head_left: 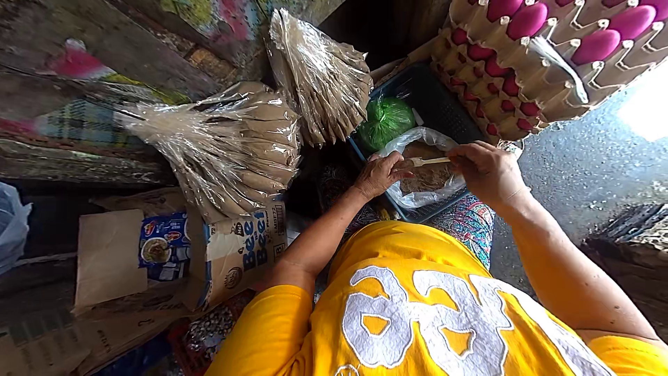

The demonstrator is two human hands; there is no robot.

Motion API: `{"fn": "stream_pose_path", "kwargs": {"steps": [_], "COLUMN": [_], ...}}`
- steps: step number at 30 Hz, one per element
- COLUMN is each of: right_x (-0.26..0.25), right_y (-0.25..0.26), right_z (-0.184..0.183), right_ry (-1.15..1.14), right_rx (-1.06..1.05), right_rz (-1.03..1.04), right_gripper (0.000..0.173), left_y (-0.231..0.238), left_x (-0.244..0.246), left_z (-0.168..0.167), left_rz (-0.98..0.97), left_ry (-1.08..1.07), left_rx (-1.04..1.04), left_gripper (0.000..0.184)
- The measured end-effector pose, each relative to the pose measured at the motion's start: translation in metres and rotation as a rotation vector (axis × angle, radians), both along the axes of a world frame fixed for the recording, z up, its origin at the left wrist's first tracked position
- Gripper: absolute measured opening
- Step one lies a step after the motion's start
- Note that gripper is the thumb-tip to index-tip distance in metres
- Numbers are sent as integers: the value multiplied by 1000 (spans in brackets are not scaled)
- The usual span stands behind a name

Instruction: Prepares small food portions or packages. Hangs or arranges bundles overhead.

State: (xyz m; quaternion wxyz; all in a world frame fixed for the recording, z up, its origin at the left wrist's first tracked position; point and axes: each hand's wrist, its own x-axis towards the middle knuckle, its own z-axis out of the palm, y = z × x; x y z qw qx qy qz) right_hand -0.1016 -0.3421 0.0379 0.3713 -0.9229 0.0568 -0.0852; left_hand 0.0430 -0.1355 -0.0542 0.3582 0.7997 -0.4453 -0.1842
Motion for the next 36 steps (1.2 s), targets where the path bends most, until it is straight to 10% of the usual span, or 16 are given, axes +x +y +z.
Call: {"fn": "stream_pose_path", "kwargs": {"steps": [7,20,36], "right_x": [-2,-5,17], "right_y": [18,-34,-28], "right_z": [37,-33,-90], "right_ry": [-235,266,467], "right_rx": [-354,163,403], "right_rz": [256,-268,-366], "right_gripper": [29,21,25], "left_y": [7,12,10], "left_x": [-12,-15,-2], "left_z": [-4,13,-7], "left_rz": [152,285,161], "left_ry": [79,341,32], "left_rx": [-210,-719,-191], "left_gripper": [33,13,32]}}
